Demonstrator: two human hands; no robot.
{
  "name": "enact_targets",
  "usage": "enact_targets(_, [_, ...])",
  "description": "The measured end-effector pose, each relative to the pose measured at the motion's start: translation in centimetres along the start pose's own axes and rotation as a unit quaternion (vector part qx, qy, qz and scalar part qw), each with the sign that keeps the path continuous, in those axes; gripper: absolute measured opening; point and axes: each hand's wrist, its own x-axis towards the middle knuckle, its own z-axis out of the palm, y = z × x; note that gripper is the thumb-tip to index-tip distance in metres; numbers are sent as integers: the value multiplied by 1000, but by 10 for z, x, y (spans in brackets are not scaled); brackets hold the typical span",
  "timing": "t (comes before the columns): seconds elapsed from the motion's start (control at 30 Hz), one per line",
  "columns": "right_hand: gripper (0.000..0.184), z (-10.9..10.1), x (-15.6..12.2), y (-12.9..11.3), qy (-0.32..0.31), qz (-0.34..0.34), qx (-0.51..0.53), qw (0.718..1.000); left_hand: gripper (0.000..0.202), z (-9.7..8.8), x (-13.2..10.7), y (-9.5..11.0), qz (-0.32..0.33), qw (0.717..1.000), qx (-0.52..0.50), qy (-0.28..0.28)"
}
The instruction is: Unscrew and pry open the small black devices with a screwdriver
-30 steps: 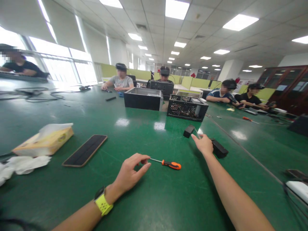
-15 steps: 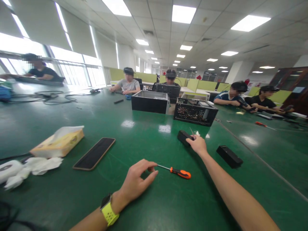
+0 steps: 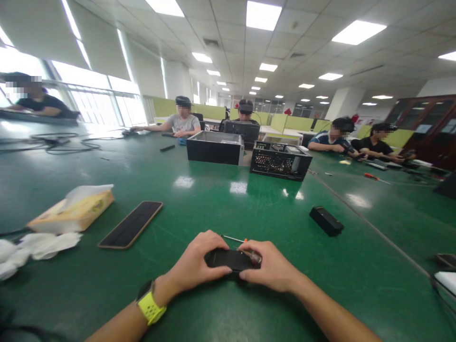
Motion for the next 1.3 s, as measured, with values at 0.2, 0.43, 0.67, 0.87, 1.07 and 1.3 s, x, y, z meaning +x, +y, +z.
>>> enact_targets(0.2, [41, -27, 8, 33, 136, 57, -41, 988, 38, 1, -1, -3, -32, 999, -13, -30])
enact_targets(0.43, [29, -53, 7, 85, 204, 101, -169, 959, 41, -1, 0, -1, -28, 998, -34, -42])
enact_targets(0.67, [28, -35, 10, 92, 182, 93, -257, 945, 36, 1, -1, 0, -30, 999, -23, -38])
enact_targets(0.87, [25, -35, 10, 92, 179, 99, -267, 942, 34, 2, 1, 3, -65, 996, -27, -52])
enact_targets(1.07, [27, -39, 6, 84, 185, 78, -241, 950, 34, -2, 2, 4, -39, 992, -72, -96])
enact_targets(1.3, [24, -37, 2, 48, 119, -16, -184, 976, 38, 0, -2, 3, -26, 987, -128, -89])
